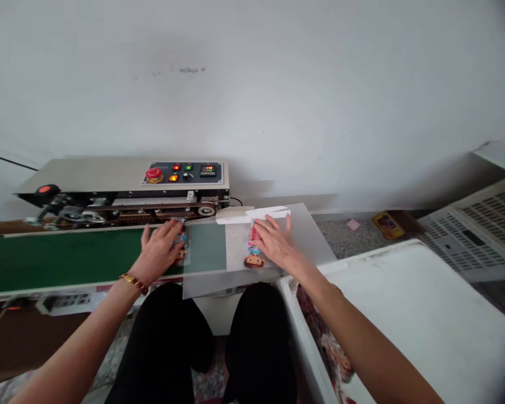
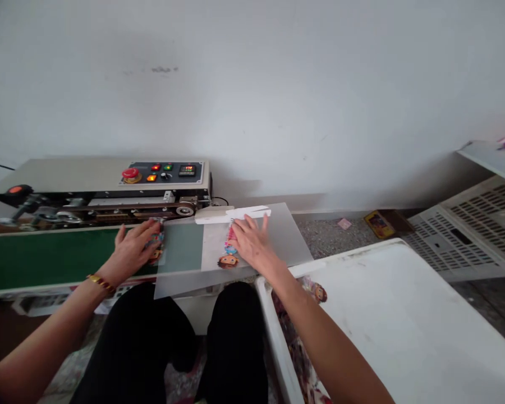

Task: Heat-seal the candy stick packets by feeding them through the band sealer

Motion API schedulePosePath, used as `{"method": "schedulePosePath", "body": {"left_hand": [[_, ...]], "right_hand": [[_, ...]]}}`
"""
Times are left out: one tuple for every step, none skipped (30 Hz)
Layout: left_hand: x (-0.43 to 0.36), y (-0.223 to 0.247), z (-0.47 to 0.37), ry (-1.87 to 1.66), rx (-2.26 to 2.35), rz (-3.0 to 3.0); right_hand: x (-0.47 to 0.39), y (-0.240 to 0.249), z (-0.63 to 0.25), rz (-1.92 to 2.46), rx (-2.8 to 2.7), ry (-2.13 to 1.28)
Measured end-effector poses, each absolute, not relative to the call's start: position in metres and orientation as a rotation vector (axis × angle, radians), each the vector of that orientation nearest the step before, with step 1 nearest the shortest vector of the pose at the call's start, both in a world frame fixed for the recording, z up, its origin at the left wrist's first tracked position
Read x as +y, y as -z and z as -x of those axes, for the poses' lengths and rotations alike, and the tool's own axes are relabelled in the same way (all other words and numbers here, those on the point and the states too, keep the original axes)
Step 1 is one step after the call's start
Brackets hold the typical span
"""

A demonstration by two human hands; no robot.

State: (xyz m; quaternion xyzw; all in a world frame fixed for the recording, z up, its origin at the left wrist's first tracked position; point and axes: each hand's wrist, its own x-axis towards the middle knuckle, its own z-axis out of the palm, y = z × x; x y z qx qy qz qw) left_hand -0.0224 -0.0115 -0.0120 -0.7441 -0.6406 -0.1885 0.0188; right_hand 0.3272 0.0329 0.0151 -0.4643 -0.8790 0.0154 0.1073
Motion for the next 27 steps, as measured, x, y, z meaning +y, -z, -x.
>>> {"method": "schedulePosePath", "body": {"left_hand": [[-0.013,0.009,0.020,0.615,-1.989,2.261],[-0.014,0.005,0.013,0.652,-1.962,2.255],[-0.014,0.001,0.001,0.691,-1.909,2.299],[-0.014,-0.002,-0.014,0.729,-1.833,2.382],[-0.012,-0.004,-0.031,0.758,-1.750,2.479],[-0.010,-0.005,-0.048,0.779,-1.682,2.557],[-0.008,-0.005,-0.065,0.785,-1.634,2.616],[-0.005,-0.003,-0.079,0.774,-1.609,2.658],[-0.003,-0.001,-0.089,0.753,-1.599,2.689],[-0.001,0.001,-0.097,0.725,-1.599,2.713],[0.002,0.004,-0.101,0.699,-1.602,2.732],[0.004,0.006,-0.103,0.685,-1.602,2.747],[0.006,0.008,-0.102,0.681,-1.599,2.756],[0.007,0.009,-0.101,0.681,-1.593,2.762],[0.009,0.009,-0.098,0.679,-1.586,2.765],[0.010,0.009,-0.095,0.671,-1.580,2.767],[0.011,0.008,-0.091,0.653,-1.575,2.769],[0.012,0.007,-0.088,0.630,-1.569,2.773],[0.012,0.005,-0.083,0.606,-1.563,2.778],[0.012,0.004,-0.079,0.588,-1.558,2.782],[0.011,0.003,-0.073,0.577,-1.554,2.785],[0.011,0.002,-0.068,0.574,-1.552,2.784],[0.010,0.002,-0.062,0.574,-1.555,2.782],[0.010,0.002,-0.055,0.574,-1.562,2.782],[0.010,0.002,-0.048,0.566,-1.573,2.786],[0.011,0.002,-0.039,0.554,-1.588,2.795],[0.011,0.002,-0.030,0.537,-1.607,2.806]], "right_hand": [[0.038,-0.016,-0.315,1.307,-2.605,-0.061],[0.043,-0.018,-0.304,1.252,-2.619,-0.082],[0.047,-0.020,-0.294,1.211,-2.625,-0.106],[0.050,-0.022,-0.287,1.185,-2.620,-0.133],[0.051,-0.025,-0.283,1.176,-2.602,-0.155],[0.052,-0.027,-0.282,1.186,-2.575,-0.172],[0.052,-0.029,-0.285,1.213,-2.541,-0.183],[0.052,-0.031,-0.291,1.253,-2.505,-0.186],[0.050,-0.032,-0.299,1.297,-2.475,-0.181],[0.048,-0.032,-0.308,1.331,-2.456,-0.172],[0.045,-0.032,-0.316,1.349,-2.450,-0.161],[0.041,-0.032,-0.323,1.346,-2.459,-0.152],[0.037,-0.030,-0.327,1.320,-2.481,-0.145],[0.034,-0.029,-0.328,1.282,-2.510,-0.142],[0.030,-0.027,-0.326,1.240,-2.543,-0.143],[0.027,-0.025,-0.322,1.201,-2.580,-0.150],[0.024,-0.023,-0.316,1.174,-2.613,-0.160],[0.022,-0.021,-0.309,1.157,-2.640,-0.171],[0.021,-0.019,-0.301,1.148,-2.657,-0.180],[0.020,-0.017,-0.293,1.141,-2.667,-0.188],[0.020,-0.015,-0.286,1.131,-2.667,-0.191],[0.021,-0.014,-0.280,1.117,-2.660,-0.192],[0.022,-0.012,-0.273,1.101,-2.651,-0.196],[0.023,-0.011,-0.266,1.084,-2.641,-0.205],[0.024,-0.011,-0.259,1.069,-2.632,-0.220],[0.024,-0.011,-0.253,1.055,-2.625,-0.238],[0.023,-0.011,-0.246,1.043,-2.621,-0.257]]}}
